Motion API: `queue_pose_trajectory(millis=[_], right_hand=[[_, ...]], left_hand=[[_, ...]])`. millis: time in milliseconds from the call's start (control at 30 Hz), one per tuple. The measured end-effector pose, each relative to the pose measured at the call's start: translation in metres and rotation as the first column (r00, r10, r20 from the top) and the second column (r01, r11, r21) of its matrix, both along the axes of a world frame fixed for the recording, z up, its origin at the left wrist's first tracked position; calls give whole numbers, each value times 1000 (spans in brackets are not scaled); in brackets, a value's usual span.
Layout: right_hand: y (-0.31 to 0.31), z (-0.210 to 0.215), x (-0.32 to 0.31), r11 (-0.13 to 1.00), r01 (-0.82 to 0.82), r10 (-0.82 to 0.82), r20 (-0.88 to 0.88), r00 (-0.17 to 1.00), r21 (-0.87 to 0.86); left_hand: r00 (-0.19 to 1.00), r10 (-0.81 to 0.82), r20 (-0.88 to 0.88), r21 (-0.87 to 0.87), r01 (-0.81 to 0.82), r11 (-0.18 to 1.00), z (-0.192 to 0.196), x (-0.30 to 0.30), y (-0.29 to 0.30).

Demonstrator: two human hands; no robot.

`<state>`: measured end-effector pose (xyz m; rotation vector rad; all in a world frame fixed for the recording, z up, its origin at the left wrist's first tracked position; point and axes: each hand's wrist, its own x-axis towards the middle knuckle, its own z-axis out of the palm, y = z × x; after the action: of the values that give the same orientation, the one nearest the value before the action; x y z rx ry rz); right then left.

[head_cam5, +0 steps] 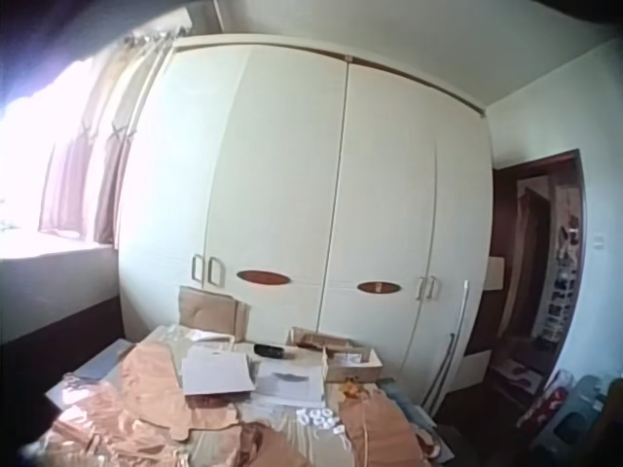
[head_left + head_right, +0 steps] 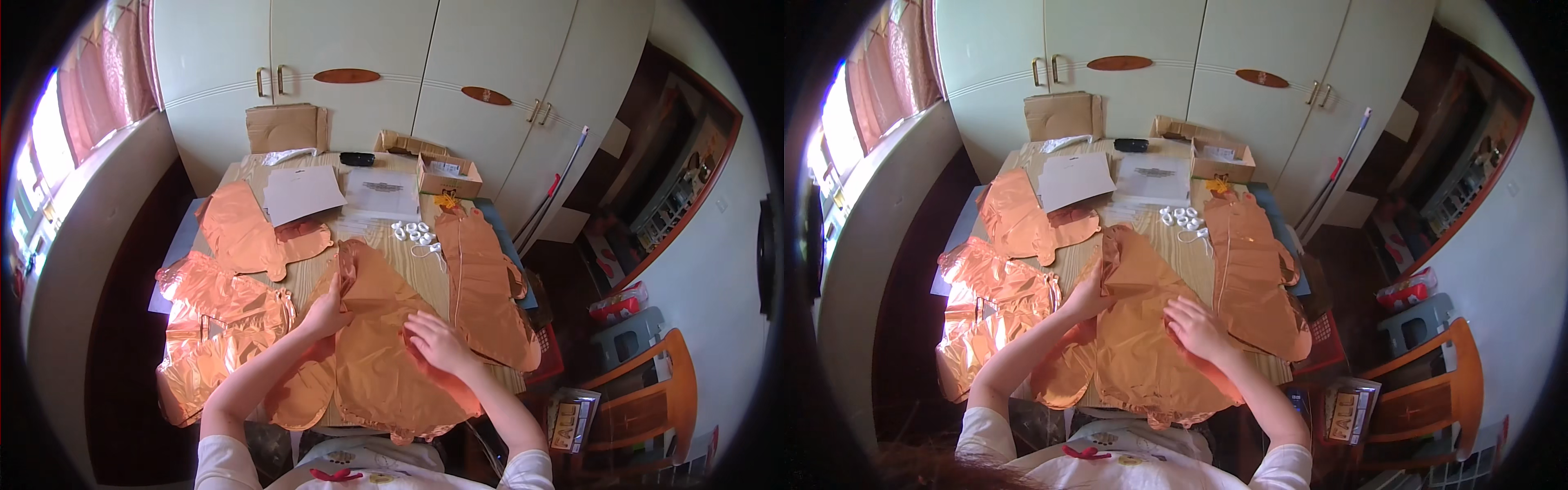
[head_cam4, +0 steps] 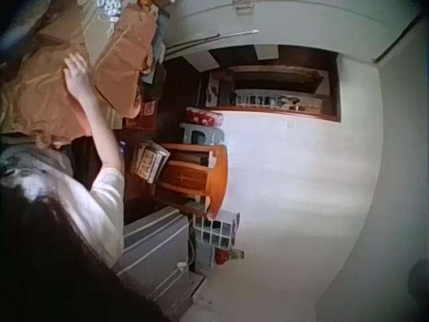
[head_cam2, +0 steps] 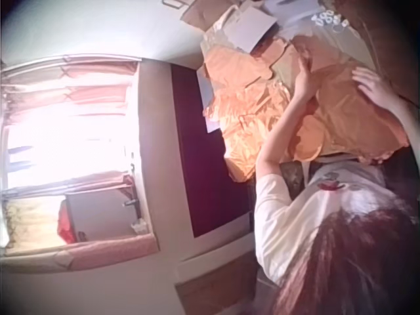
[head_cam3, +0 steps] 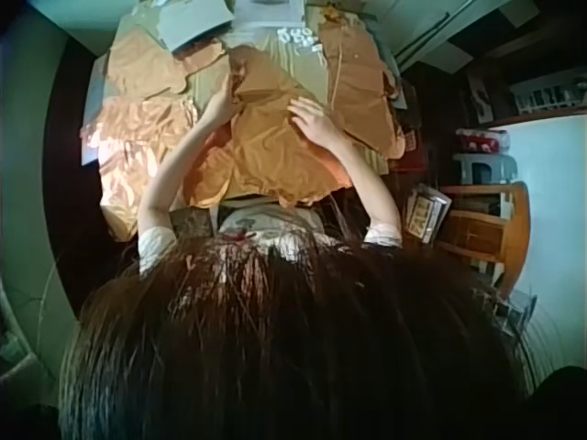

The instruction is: Folding foil balloons and placing them into plastic sleeves with cardboard inserts.

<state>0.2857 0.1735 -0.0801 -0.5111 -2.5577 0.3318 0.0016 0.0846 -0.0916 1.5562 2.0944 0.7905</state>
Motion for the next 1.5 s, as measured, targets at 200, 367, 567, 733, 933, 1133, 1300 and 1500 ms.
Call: queue_pose_trajectory(millis=[200,367,567,733,933,1133,1300,1500], right_hand=[[24,-21,3,993,-57,53,-42,998,-102],[27,-24,1,990,-74,71,-27,997,-120],[25,-26,2,984,-51,44,-41,998,-172],[25,-20,2,984,-64,57,-50,997,-166],[30,-22,0,981,-82,75,-42,996,-176],[33,-25,1,974,-69,67,-16,998,-215],[32,-30,1,979,-68,62,-34,997,-191],[31,-29,-1,983,-67,60,-45,997,-173]], left_hand=[[960,-4,-279,17,10,1000,24,20,-14],[783,-374,-497,111,485,867,25,14,-19],[711,-500,-494,-71,540,839,10,15,-24],[717,-481,-505,-74,519,852,4,15,-34],[720,-442,-535,-39,501,864,1,19,-40],[716,-412,-564,-27,482,876,-1,20,-40],[728,-405,-554,-16,476,879,2,21,-41],[742,-394,-542,7,473,881,3,21,-44]])
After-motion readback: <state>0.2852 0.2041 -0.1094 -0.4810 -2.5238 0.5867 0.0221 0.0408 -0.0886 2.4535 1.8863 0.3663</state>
